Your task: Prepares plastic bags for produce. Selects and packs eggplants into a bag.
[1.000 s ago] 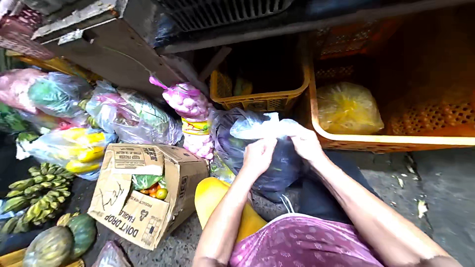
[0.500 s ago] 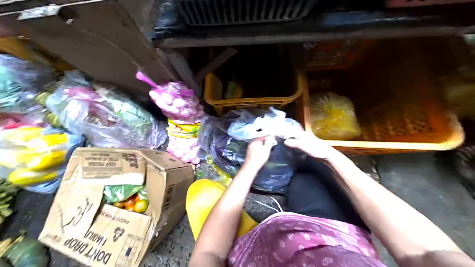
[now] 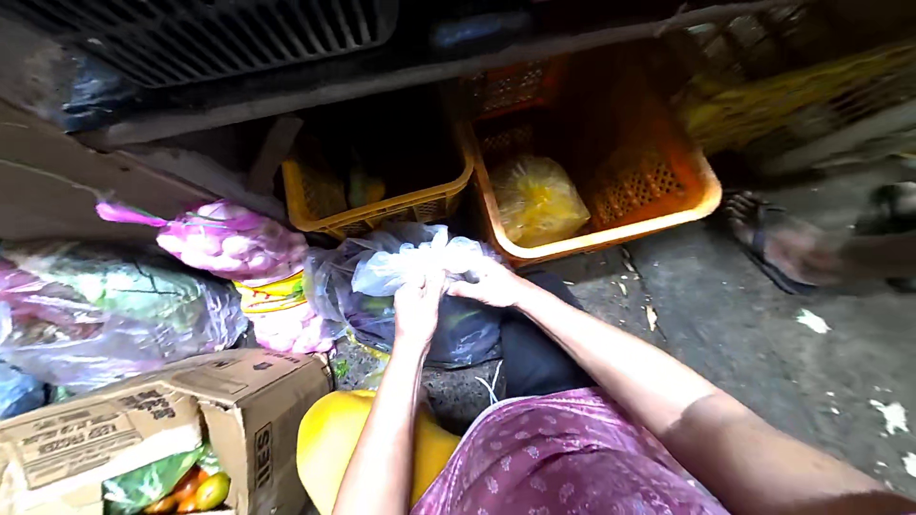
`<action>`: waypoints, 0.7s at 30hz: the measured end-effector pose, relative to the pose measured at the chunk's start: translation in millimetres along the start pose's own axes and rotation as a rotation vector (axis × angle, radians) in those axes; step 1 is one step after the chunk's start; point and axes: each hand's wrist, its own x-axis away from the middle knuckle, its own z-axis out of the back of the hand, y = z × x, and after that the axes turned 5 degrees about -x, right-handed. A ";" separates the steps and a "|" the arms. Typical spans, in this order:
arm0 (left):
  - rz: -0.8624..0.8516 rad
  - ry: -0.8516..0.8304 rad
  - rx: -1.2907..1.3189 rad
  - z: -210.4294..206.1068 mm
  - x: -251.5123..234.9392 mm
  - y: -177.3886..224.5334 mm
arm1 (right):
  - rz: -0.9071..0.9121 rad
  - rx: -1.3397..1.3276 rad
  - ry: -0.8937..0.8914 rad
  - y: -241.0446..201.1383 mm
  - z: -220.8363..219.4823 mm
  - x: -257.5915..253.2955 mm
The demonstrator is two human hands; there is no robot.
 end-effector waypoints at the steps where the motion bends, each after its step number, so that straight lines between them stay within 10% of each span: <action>1: -0.029 0.008 -0.017 -2.2 1.1 0.1 | -0.005 -0.011 0.048 -0.7 -4.1 1.6; 9: -0.049 -0.153 -0.252 -11.4 20.2 -0.2 | -0.102 0.213 0.245 7.7 -22.9 -18.2; 14: 0.058 -0.302 -0.746 20.8 15.7 26.2 | 0.110 0.403 0.015 -4.2 6.5 -31.4; 21: -0.134 0.062 -1.200 83.5 -8.9 41.7 | 0.196 0.896 0.090 -5.7 89.5 7.4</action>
